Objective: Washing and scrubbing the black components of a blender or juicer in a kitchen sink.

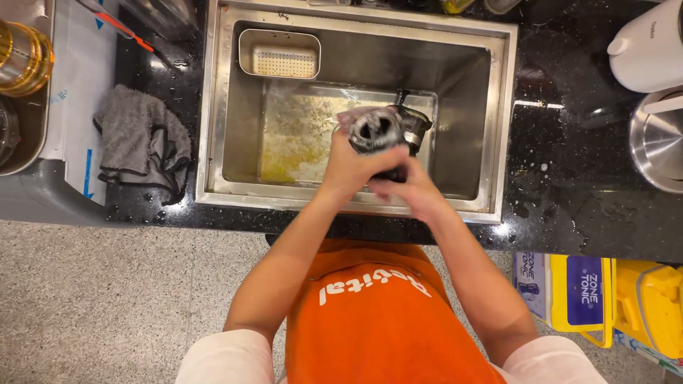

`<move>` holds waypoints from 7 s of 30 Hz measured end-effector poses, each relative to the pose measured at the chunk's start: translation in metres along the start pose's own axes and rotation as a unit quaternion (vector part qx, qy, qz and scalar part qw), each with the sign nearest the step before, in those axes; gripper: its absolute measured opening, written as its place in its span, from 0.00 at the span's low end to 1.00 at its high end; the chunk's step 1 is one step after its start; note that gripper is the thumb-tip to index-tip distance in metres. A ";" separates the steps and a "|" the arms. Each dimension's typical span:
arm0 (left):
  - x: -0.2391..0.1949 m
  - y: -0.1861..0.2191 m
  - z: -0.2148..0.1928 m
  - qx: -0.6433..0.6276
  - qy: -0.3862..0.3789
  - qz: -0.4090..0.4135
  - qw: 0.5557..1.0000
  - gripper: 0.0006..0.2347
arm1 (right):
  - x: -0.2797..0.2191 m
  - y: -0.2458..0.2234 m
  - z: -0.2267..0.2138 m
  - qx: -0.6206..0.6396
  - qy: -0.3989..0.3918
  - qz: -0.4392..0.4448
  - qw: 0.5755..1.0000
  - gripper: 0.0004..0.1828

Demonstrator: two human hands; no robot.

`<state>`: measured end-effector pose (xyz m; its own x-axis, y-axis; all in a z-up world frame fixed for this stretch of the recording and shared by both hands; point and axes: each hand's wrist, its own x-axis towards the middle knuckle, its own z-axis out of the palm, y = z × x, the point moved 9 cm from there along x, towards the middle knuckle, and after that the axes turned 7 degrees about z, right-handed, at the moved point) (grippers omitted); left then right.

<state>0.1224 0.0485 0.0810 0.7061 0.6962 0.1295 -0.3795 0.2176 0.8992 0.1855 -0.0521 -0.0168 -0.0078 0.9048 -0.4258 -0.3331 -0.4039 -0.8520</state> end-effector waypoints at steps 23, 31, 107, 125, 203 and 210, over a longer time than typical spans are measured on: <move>-0.021 -0.020 0.008 0.125 0.037 -0.041 0.991 0.23 | -0.021 -0.058 -0.001 -0.131 0.147 -0.120 0.973 0.13; -0.001 -0.026 -0.002 -0.008 -0.005 -0.099 0.995 0.22 | -0.022 -0.006 -0.017 -0.105 0.055 -0.083 0.990 0.16; -0.041 0.002 0.041 0.010 -0.460 -0.376 0.804 0.13 | -0.074 -0.148 -0.011 -0.206 0.103 -0.316 0.920 0.28; -0.036 0.020 0.024 0.670 -0.191 0.441 0.566 0.25 | -0.014 0.004 -0.007 0.497 0.064 0.132 0.856 0.22; -0.010 0.032 -0.004 0.202 -0.039 0.060 0.977 0.11 | -0.089 -0.167 0.029 -0.468 0.408 -0.353 0.700 0.37; -0.126 0.067 -0.133 0.611 0.118 0.014 0.783 0.13 | -0.033 -0.144 0.072 -0.443 0.214 -0.357 0.794 0.34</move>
<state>-0.0715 0.0667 0.0692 0.5233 0.8269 0.2058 0.5629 -0.5168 0.6451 0.1658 -0.0138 0.1419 0.2694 0.8934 0.3596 0.6878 0.0828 -0.7212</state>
